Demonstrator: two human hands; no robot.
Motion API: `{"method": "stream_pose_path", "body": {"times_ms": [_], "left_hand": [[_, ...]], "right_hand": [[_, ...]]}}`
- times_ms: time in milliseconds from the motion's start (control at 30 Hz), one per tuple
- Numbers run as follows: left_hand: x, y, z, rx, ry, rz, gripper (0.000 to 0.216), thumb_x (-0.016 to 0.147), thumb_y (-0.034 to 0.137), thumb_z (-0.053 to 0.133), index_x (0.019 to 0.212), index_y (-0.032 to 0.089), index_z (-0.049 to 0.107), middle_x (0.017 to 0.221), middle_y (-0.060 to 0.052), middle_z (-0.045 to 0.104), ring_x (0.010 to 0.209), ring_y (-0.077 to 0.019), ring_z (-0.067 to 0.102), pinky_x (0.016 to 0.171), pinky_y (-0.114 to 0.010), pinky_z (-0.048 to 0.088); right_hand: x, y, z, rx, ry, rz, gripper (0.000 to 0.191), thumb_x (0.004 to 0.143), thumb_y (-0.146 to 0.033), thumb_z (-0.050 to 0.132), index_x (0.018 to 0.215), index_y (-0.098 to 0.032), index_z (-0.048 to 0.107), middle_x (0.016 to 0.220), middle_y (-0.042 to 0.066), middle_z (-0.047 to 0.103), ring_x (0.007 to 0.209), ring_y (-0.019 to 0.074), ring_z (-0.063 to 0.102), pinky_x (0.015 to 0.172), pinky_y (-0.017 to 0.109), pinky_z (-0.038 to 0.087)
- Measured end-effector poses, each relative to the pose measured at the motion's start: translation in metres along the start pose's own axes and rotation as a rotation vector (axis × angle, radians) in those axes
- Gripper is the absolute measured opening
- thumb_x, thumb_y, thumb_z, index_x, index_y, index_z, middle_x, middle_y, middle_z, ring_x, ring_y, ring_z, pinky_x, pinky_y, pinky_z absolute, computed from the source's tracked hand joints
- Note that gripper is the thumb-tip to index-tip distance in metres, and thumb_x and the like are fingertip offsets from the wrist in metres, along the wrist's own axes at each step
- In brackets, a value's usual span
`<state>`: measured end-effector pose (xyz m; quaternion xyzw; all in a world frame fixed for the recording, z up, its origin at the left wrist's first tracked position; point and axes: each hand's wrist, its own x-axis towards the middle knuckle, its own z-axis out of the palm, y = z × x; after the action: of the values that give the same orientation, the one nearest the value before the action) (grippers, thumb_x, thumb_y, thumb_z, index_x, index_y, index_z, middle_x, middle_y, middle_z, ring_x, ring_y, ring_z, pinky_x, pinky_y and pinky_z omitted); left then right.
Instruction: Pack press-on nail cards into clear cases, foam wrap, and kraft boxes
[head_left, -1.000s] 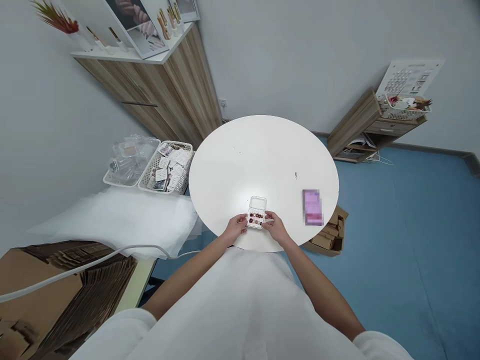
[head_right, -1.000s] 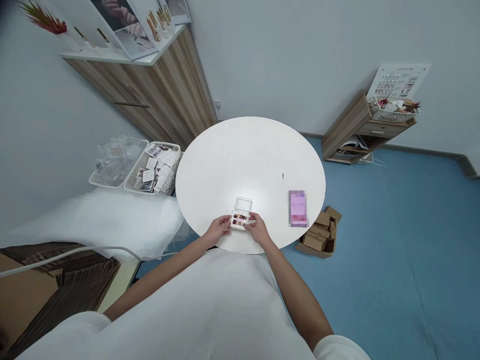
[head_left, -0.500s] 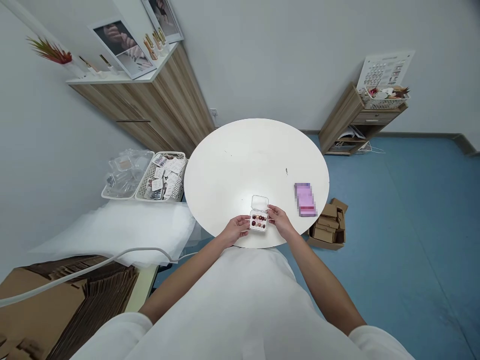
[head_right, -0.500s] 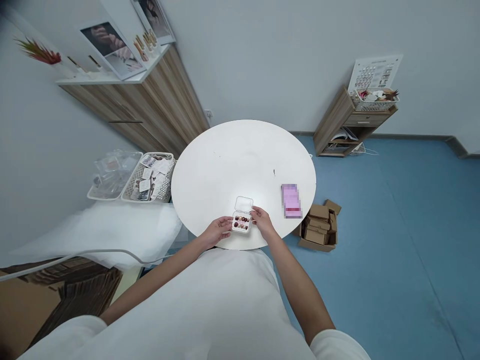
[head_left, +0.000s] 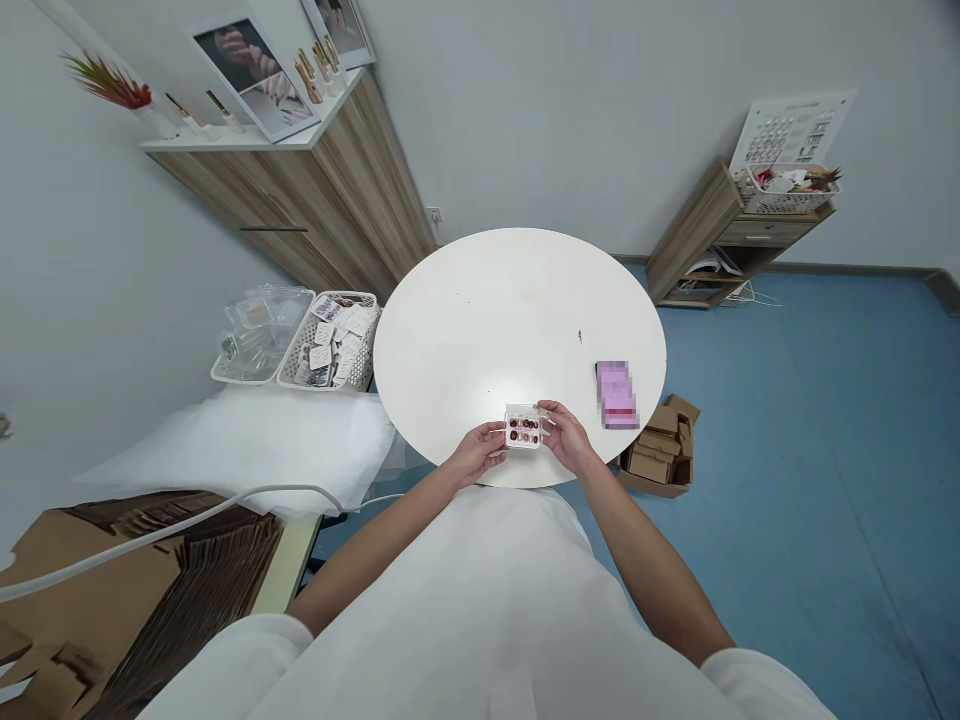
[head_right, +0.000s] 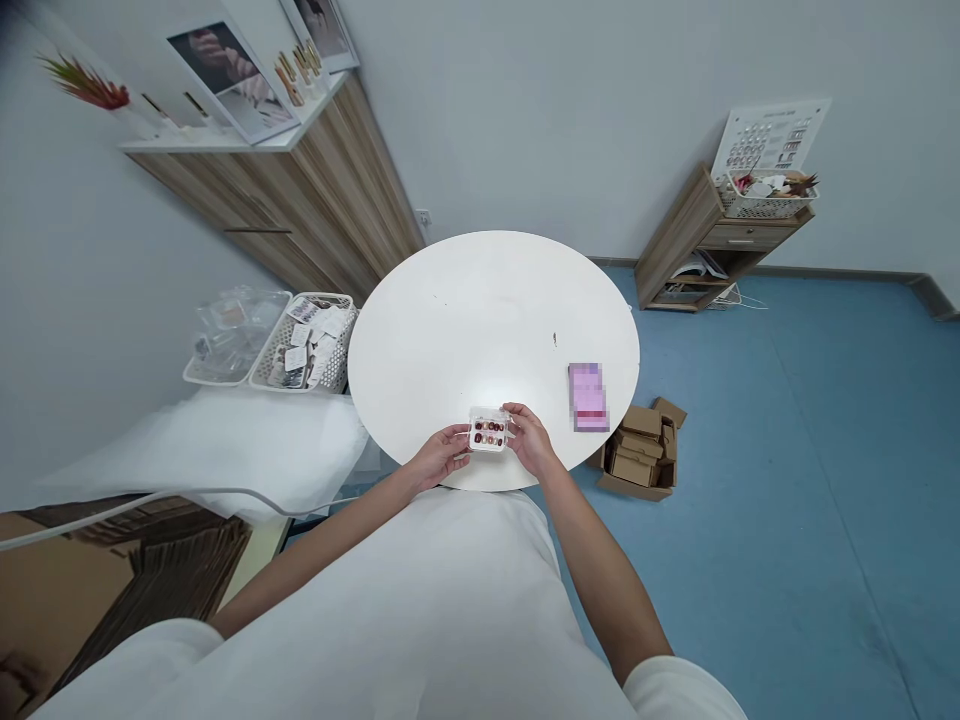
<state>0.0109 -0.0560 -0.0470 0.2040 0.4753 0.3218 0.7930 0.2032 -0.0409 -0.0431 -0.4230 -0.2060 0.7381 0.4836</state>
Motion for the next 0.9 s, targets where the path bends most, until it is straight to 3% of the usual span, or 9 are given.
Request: {"method": "stream_pose_path", "body": {"times_ms": [167,400,667,900], "left_hand": [[-0.002,0.0,-0.001,-0.019,0.02,-0.007,0.038,0.065,0.023,0.07,0.099,0.018,0.055,0.092,-0.006,0.06,0.079,-0.0113,0.057,0.072,-0.026,0.048],[-0.006,0.007,0.003,-0.023,0.035,-0.007,0.027,0.071,0.029,0.063,0.095,0.02,0.057,0.09,-0.005,0.06,0.079,-0.0128,0.057,0.075,-0.03,0.046],[-0.001,0.005,0.004,0.229,0.045,-0.008,0.032,0.069,0.041,0.063,0.094,0.02,0.06,0.094,-0.005,0.06,0.08,-0.0115,0.054,0.066,-0.023,0.039],[0.001,0.004,0.004,0.123,0.024,-0.024,0.025,0.066,0.034,0.067,0.083,0.016,0.062,0.085,-0.004,0.06,0.074,-0.0098,0.053,0.071,-0.025,0.04]], "right_hand": [[0.0,0.005,0.003,-0.072,-0.004,0.003,0.018,0.066,-0.031,0.06,0.082,-0.023,0.058,0.1,0.002,0.056,0.085,0.0157,0.054,0.068,0.03,0.047],[0.0,0.004,0.006,-0.238,0.014,-0.044,0.041,0.057,-0.03,0.068,0.096,-0.025,0.054,0.114,0.003,0.052,0.092,0.0165,0.055,0.073,0.028,0.046],[-0.003,0.013,0.003,-0.139,-0.02,-0.062,0.047,0.058,-0.021,0.066,0.103,-0.027,0.053,0.117,0.004,0.05,0.092,0.0159,0.055,0.074,0.03,0.046],[-0.005,0.016,-0.001,-0.183,0.049,-0.014,0.048,0.062,-0.026,0.064,0.108,-0.029,0.05,0.116,0.003,0.051,0.095,0.0165,0.055,0.073,0.029,0.047]]}}
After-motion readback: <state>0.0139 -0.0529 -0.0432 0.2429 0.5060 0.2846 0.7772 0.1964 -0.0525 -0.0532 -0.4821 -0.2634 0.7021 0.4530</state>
